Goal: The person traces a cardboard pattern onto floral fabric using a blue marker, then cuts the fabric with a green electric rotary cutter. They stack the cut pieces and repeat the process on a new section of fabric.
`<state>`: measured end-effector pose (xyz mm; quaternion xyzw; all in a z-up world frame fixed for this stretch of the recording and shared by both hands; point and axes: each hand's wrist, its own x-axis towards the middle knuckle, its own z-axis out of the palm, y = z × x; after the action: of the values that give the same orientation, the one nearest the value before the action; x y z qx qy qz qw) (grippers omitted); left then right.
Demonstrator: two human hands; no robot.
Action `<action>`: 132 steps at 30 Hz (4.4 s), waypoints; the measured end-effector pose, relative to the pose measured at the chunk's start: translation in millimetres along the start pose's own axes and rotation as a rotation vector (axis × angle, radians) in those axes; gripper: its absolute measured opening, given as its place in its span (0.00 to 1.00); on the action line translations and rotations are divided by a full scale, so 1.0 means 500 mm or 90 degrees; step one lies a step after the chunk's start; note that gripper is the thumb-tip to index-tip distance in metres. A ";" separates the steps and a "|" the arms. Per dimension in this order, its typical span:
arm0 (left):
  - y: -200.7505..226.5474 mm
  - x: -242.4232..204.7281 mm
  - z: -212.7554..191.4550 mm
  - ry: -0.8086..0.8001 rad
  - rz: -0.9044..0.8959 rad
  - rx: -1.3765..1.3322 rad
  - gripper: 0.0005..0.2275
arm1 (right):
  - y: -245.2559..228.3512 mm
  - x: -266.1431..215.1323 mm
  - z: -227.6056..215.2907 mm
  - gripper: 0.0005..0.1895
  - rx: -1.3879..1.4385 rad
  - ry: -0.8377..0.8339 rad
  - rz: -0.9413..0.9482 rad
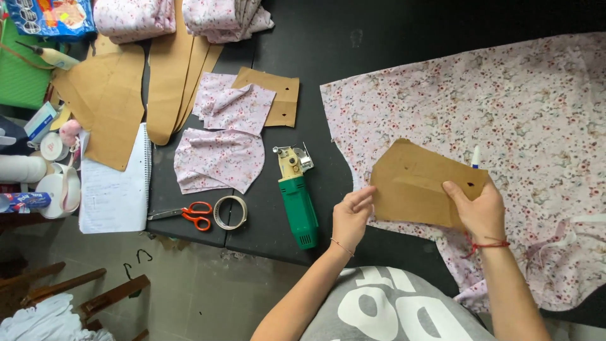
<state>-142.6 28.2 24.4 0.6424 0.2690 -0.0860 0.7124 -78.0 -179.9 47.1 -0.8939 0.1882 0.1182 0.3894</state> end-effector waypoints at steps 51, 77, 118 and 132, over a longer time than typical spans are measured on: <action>-0.051 0.096 0.218 -0.143 0.560 0.869 0.19 | 0.058 0.053 -0.008 0.10 0.070 0.266 -0.309; -0.061 0.107 0.213 -0.132 0.548 0.833 0.33 | 0.128 -0.087 -0.015 0.06 -0.022 0.232 -0.260; -0.161 0.001 0.214 -0.117 0.361 0.869 0.08 | -0.139 0.012 0.099 0.08 -0.009 -0.478 -0.245; -0.191 0.011 0.241 -0.214 0.206 0.894 0.10 | -0.155 0.046 0.137 0.09 -0.177 -0.530 -0.292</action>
<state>-149.9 -101.8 -57.6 0.9568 -0.0602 -0.2287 0.1693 -28.4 -86.0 43.6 -0.8325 -0.2022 0.4009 0.3247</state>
